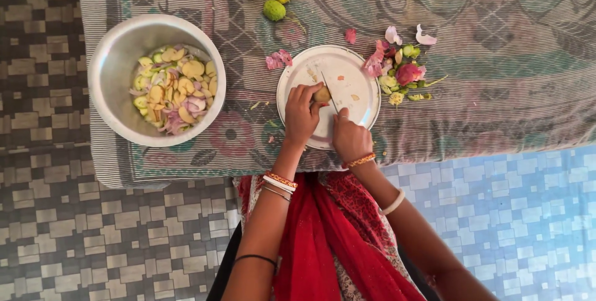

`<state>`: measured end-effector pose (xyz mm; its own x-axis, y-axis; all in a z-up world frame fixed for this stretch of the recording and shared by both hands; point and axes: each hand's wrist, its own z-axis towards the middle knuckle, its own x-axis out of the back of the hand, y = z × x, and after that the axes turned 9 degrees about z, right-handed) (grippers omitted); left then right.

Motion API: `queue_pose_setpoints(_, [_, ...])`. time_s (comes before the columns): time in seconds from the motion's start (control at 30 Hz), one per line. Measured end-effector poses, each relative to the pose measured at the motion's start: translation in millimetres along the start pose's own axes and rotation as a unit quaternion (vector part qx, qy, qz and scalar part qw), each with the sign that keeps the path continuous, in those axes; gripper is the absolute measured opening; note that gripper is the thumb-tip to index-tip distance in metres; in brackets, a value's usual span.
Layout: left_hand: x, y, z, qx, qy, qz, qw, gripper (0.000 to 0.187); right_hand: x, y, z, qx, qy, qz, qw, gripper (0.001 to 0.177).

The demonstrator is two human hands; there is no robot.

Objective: The person cuts potatoes into small pieces on a plate using a knife.

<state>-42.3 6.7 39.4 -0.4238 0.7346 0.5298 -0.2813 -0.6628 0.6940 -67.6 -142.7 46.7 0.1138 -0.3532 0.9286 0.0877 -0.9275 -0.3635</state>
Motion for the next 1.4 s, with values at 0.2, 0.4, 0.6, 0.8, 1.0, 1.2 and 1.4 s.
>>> queue_pose_setpoints(0.2, [-1,-1,-1,-0.011,0.013,0.004,1.0,0.044,-3,0,5,0.012,-0.003,0.011,1.0,0.028])
queue_pose_setpoints(0.4, [-2,-2,-2,-0.003,0.01,-0.002,1.0,0.043,-8,39,-39,0.025,0.028,-0.016,0.999,0.027])
queue_pose_setpoints(0.6, [3,4,-4,-0.002,0.012,-0.008,1.0,0.046,13,11,-32,0.039,0.081,0.027,0.996,0.027])
queue_pose_setpoints(0.8, [-3,-3,-4,0.008,0.006,-0.011,1.0,0.045,6,2,-13,0.042,0.08,0.037,0.995,0.027])
queue_pose_setpoints(1.0, [-3,-3,-3,0.003,0.013,0.009,1.0,0.046,10,-5,-13,0.028,0.073,0.033,0.996,0.028])
queue_pose_setpoints(1.2, [1,1,1,0.02,-0.004,-0.013,1.0,0.044,4,-4,-7,0.042,0.081,0.019,0.996,0.027])
queue_pose_setpoints(1.4, [2,1,0,-0.008,0.023,-0.006,1.0,0.048,1,3,3,0.031,0.039,0.004,0.999,0.028])
